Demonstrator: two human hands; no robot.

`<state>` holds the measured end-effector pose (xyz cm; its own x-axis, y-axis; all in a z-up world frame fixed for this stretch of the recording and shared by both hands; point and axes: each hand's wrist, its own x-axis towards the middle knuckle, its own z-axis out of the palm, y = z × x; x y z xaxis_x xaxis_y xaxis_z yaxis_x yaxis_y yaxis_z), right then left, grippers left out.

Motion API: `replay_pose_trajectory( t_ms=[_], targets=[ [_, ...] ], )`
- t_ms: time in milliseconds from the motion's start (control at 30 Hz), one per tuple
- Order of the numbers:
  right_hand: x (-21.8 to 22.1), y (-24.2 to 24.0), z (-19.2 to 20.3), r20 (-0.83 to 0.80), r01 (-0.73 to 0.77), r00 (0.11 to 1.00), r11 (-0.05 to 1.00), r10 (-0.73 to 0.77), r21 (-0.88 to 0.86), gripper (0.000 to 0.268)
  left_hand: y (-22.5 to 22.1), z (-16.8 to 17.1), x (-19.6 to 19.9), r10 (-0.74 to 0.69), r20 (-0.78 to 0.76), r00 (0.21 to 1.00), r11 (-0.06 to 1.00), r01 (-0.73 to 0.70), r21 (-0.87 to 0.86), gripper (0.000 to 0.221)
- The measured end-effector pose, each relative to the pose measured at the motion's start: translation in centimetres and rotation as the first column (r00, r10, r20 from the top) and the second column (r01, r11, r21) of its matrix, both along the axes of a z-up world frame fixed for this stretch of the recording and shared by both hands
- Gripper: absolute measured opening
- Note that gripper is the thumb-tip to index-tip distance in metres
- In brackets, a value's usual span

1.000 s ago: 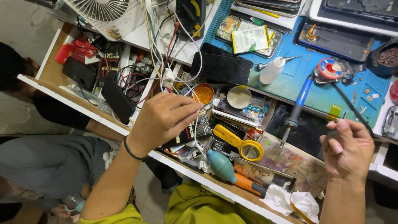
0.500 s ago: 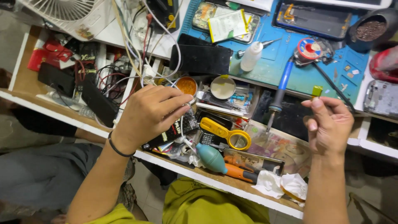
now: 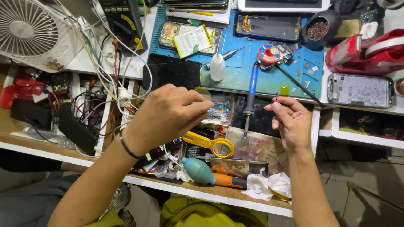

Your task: Inspecting and preparing small electronic components for soldering on a mobile phone repair bench.

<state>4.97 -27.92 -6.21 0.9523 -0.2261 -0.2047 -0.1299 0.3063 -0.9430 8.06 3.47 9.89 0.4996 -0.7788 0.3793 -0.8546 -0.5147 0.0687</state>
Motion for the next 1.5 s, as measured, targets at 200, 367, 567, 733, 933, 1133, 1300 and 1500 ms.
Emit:
replay_pose_trajectory(
  t_ms=[200,367,567,733,933,1133,1300,1500],
  targets=[
    [0.4,-0.4,-1.0,0.025,0.046,0.999,0.998,-0.047,0.033,0.008,-0.3,-2.1,0.1,0.002,-0.051,0.999,0.999,0.000,0.036,0.012],
    [0.0,-0.7,-0.4,0.051,0.039,0.998,0.996,-0.043,0.075,0.004,0.6,-8.3,-2.4,0.064,-0.240,0.969,0.993,-0.038,0.114,0.014],
    [-0.1,-1.3,-1.1,0.084,0.066,0.993,0.990,-0.077,0.122,0.002,1.3,-14.1,-5.1,0.132,-0.331,0.934,0.945,-0.017,0.327,0.028],
    [-0.1,-1.8,-0.7,0.151,0.123,0.978,0.981,-0.146,0.152,0.003,1.4,-14.8,-5.4,0.182,-0.263,0.948,0.947,-0.097,0.306,0.016],
    [-0.2,-1.8,-0.2,0.197,0.221,0.951,0.969,-0.239,0.110,0.007,1.1,-11.7,-3.8,0.224,-0.007,0.975,0.974,-0.224,0.030,0.016],
    [-0.3,-2.3,-0.5,0.198,0.271,0.937,0.956,-0.289,0.110,0.009,1.8,-14.1,-4.9,0.234,0.019,0.972,0.964,-0.234,0.126,0.021],
    [-0.2,-2.1,-0.5,0.194,0.270,0.940,0.959,-0.281,0.082,0.008,2.2,-13.7,-4.1,0.274,-0.073,0.959,0.953,-0.260,0.156,0.042],
    [-0.3,-2.0,-0.3,0.201,0.250,0.946,0.967,-0.255,0.053,0.009,1.8,-17.6,-0.3,0.173,-0.015,0.985,0.964,-0.166,0.209,0.028]
  ],
)
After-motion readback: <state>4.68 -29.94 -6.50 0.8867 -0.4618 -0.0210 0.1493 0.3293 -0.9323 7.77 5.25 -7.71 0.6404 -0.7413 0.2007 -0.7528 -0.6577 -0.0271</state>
